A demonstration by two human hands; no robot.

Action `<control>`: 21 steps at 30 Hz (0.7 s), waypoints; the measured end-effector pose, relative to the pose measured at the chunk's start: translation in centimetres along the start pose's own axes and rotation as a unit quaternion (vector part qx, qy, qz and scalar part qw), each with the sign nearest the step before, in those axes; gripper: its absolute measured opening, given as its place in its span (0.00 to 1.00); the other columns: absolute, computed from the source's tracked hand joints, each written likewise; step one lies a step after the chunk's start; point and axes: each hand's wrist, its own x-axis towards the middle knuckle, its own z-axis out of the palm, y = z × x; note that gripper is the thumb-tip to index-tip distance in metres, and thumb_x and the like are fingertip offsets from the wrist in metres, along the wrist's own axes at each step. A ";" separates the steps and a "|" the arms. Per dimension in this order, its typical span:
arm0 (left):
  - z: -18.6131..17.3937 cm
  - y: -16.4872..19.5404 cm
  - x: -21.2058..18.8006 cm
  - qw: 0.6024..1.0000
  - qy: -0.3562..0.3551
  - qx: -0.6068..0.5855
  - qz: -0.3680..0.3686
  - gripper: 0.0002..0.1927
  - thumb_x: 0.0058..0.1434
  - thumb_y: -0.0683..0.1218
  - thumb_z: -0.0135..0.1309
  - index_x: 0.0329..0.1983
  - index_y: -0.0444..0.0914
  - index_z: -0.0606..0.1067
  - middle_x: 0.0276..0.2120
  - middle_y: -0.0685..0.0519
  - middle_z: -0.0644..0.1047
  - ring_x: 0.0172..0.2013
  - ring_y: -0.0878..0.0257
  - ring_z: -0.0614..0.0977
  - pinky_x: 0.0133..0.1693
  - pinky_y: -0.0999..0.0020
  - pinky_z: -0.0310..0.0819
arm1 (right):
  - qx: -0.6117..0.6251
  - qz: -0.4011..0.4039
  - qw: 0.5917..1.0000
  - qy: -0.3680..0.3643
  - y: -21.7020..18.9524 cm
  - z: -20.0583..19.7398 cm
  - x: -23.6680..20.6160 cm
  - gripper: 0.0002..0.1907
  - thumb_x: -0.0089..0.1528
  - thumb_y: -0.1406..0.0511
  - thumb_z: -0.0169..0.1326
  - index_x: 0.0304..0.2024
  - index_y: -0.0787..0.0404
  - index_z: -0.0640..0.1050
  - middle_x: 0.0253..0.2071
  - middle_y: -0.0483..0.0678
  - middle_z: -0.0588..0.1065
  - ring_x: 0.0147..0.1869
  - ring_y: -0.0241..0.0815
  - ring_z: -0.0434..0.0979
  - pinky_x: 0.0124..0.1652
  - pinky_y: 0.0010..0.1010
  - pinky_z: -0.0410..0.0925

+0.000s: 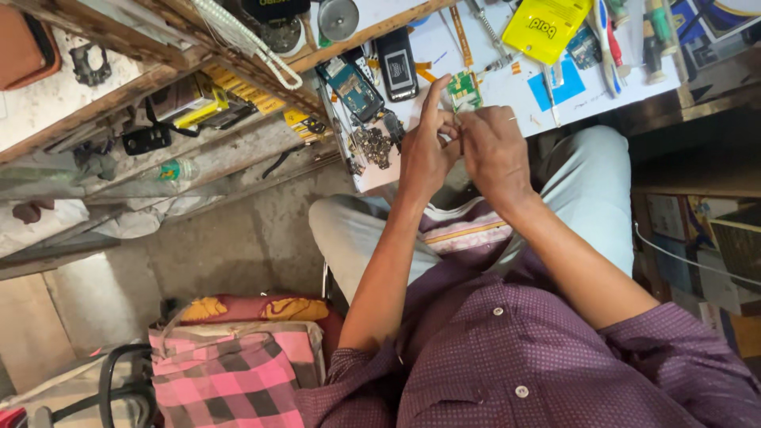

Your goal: The person sits at a cluttered repair workbench holding a green circuit board steady with one hand while touching its components with a soldering iron. They then set the board down, pick up a smaller blue board, and scrub it with a brush.

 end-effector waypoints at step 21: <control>-0.2 -0.3 0.0 1.000 0.000 -0.005 0.002 0.51 0.52 0.33 0.63 0.77 0.47 0.55 0.34 0.54 0.80 0.35 0.65 0.84 0.38 0.69 0.78 | -0.009 -0.005 1.000 -0.002 0.1 0.0 -0.1 0.13 0.61 0.77 0.56 0.48 0.66 0.77 0.42 0.58 0.73 0.48 0.61 0.72 0.47 0.47 0.67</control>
